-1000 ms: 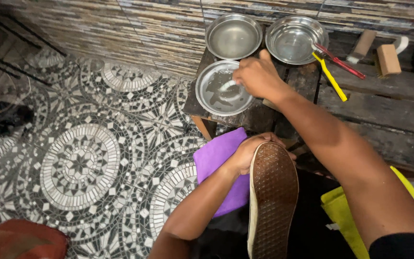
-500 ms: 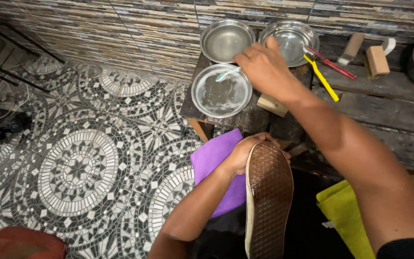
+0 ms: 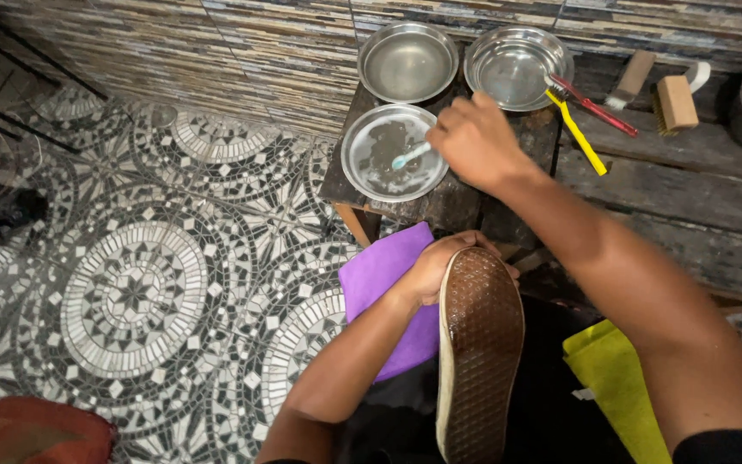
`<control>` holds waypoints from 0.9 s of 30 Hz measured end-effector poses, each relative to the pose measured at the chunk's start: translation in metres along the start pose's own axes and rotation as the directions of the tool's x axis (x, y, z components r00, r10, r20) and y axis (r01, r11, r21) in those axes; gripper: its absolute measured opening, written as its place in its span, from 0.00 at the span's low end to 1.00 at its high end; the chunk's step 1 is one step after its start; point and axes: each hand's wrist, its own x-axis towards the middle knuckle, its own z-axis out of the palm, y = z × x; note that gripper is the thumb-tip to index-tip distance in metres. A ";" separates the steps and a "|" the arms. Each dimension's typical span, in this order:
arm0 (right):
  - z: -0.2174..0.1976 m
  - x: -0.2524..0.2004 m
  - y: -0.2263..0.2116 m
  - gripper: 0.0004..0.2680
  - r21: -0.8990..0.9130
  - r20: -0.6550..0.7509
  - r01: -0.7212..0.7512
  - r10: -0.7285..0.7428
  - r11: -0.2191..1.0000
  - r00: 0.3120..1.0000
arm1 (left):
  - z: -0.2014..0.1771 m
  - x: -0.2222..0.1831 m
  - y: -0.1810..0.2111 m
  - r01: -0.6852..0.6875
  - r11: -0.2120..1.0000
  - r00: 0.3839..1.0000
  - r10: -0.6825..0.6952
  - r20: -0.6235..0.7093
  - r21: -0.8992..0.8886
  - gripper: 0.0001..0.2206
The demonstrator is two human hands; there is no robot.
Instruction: Scrubbing the bottom of a shoe sole with a toothbrush and cleaning solution to prepare it for repair.
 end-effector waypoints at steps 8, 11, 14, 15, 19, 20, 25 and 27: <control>-0.029 0.000 -0.006 0.03 0.077 0.204 -0.129 0.112 0.989 0.973 | 0.002 -0.006 0.005 0.013 0.999 1.000 -0.012 0.020 -0.051 0.16; -0.046 0.007 0.003 0.03 0.002 0.276 -0.124 0.119 0.992 0.954 | 0.005 -0.004 0.009 0.000 0.998 1.000 0.001 0.025 -0.062 0.16; -0.046 0.004 0.011 0.06 -0.086 0.327 -0.069 0.094 0.994 0.940 | 0.011 -0.007 0.016 -0.001 0.999 1.000 0.003 0.029 -0.042 0.16; -0.045 0.003 0.015 0.10 -0.119 0.364 -0.034 0.075 0.992 0.928 | 0.014 -0.007 0.019 -0.002 1.000 0.999 0.003 0.033 -0.018 0.16; -0.045 0.008 0.019 0.12 -0.087 0.399 -0.050 0.081 0.995 0.913 | 0.012 -0.005 0.015 0.003 0.999 0.999 -0.002 0.034 -0.033 0.16; -0.047 0.010 0.018 0.12 -0.054 0.433 -0.057 0.075 0.997 0.898 | 0.014 -0.006 0.017 0.008 0.999 0.999 -0.007 0.034 -0.037 0.16; -0.043 0.013 0.017 0.12 -0.016 0.498 -0.036 0.039 0.999 0.866 | 0.013 -0.008 0.017 -0.002 1.000 1.000 0.003 0.015 -0.020 0.16; -0.038 0.012 0.019 0.08 0.010 0.546 -0.054 0.039 0.999 0.837 | 0.007 -0.007 0.014 -0.007 1.000 1.000 0.008 0.016 -0.028 0.16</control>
